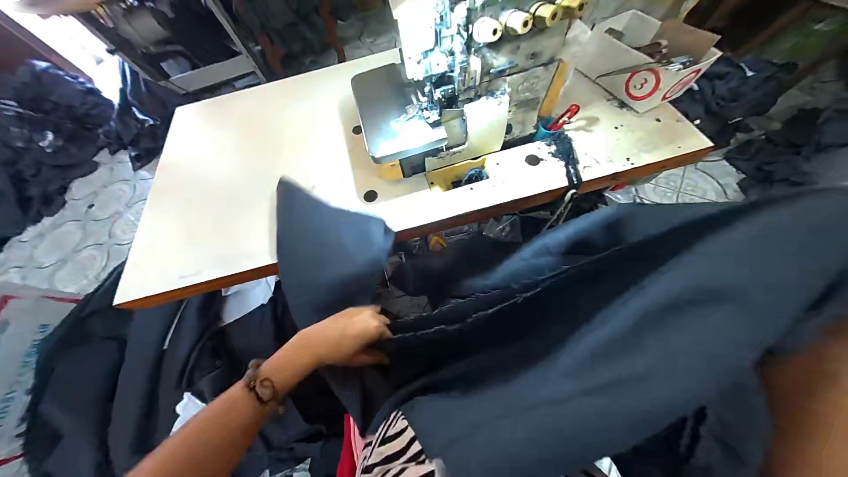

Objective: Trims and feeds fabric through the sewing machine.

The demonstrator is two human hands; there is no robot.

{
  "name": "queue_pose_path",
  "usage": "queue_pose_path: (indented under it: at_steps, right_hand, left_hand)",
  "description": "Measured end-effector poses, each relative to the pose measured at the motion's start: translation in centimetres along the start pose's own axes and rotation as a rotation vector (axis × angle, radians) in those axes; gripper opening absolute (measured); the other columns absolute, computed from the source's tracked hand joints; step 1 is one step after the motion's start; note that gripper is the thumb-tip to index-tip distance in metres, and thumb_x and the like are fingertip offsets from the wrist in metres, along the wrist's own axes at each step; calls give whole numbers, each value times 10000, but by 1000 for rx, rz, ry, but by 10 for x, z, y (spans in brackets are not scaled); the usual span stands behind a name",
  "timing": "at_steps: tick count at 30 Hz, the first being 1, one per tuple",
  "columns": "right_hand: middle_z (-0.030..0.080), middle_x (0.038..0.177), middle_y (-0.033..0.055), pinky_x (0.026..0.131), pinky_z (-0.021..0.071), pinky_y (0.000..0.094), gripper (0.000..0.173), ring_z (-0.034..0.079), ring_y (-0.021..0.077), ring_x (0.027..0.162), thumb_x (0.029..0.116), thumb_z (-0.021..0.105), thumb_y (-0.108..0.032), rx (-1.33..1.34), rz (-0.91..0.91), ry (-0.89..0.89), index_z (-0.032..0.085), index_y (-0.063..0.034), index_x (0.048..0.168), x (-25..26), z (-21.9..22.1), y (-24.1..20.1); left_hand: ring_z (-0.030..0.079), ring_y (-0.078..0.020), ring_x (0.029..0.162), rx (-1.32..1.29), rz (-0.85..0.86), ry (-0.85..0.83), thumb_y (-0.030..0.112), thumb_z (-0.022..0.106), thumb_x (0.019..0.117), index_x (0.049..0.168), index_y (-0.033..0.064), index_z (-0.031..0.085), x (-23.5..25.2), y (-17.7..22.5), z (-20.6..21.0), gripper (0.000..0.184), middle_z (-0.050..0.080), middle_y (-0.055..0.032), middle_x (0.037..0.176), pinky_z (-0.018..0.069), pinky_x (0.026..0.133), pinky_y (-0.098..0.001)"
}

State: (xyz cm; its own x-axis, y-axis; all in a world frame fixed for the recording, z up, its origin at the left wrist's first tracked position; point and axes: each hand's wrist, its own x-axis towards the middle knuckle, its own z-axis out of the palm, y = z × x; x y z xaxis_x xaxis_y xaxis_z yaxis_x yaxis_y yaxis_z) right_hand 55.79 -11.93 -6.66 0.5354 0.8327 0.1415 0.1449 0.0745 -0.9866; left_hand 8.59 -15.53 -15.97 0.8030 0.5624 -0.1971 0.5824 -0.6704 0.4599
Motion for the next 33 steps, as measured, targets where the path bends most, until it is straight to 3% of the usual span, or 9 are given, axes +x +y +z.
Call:
queue_pose_path:
  at_steps: [1, 3, 7, 11, 13, 17, 20, 28, 33]
  right_hand:
    - [587, 1170, -121, 1025, 424, 131, 262, 532, -93, 1144, 1101, 381, -192, 74, -201, -185, 458, -121, 1341, 35, -26, 48]
    - [636, 1079, -208, 966, 487, 138, 155, 591, -108, 1046, 1082, 431, -246, 236, -313, -271, 492, -230, 1223, 67, -19, 71]
    - [618, 957, -229, 912, 484, 109, 146, 590, -129, 950, 1028, 422, -95, 185, -290, -309, 486, -217, 1078, 59, 26, 42]
    - [659, 1094, -203, 899, 524, 161, 88, 611, -70, 1022, 1001, 588, -230, 197, -255, -607, 649, -288, 1027, 44, 62, 90]
    - [662, 1150, -167, 849, 542, 196, 40, 619, -17, 1026, 929, 693, -329, 223, -308, -841, 681, -296, 909, 20, 84, 84]
    - [620, 1378, -28, 962, 539, 218, 195, 596, 30, 1202, 969, 685, -308, 250, -673, -1366, 724, -143, 874, -50, 131, 34]
    - [670, 1059, 51, 837, 508, 135, 238, 605, -21, 968, 989, 658, -243, 245, -833, -1477, 720, -42, 877, -74, 151, 15]
    - [585, 707, 12, 624, 446, 160, 293, 544, 13, 670, 1019, 592, -245, 221, -808, -1809, 645, -19, 841, -35, 122, 25]
    - [561, 731, -103, 628, 416, 75, 271, 511, -104, 696, 1034, 588, -348, 89, -678, -1675, 629, -117, 897, 36, 73, 53]
  left_hand:
    - [700, -252, 785, -130, -18, 112, 264, 780, 868, 807, 20, 700, -12, 0, -2, 264, 698, -117, 788, 581, 773, -476]
    - [629, -33, 720, -259, -138, 409, 374, 785, 839, 787, 131, 680, -55, 0, -36, 269, 660, 46, 758, 544, 655, -247]
    - [652, 116, 879, -335, -308, 857, 424, 754, 889, 1056, 365, 749, -160, 6, -93, 177, 716, 252, 1009, 564, 773, -124]
    - [640, 82, 813, -231, -443, 1044, 162, 688, 902, 972, 190, 705, -162, -3, -95, 77, 703, 158, 938, 563, 747, -156]
    - [619, 8, 712, -116, -442, 918, 112, 706, 847, 897, 44, 697, -117, 17, -105, 85, 685, 28, 839, 558, 663, -218]
    - [617, -109, 642, 111, -153, 536, 173, 704, 836, 767, 102, 683, 14, 83, -102, 101, 632, 6, 719, 539, 556, -336]
    - [616, -116, 651, 89, -67, 443, 148, 717, 836, 777, 104, 703, 59, 110, -111, 74, 631, 6, 721, 515, 548, -323]
    - [566, -78, 618, -354, 134, 11, 268, 756, 874, 762, 10, 650, 30, 76, -93, 300, 606, -39, 673, 458, 553, -269]
    - [651, -295, 719, -197, -325, -68, 175, 852, 780, 831, -86, 684, -51, 60, -99, 314, 669, -195, 767, 523, 682, -507]
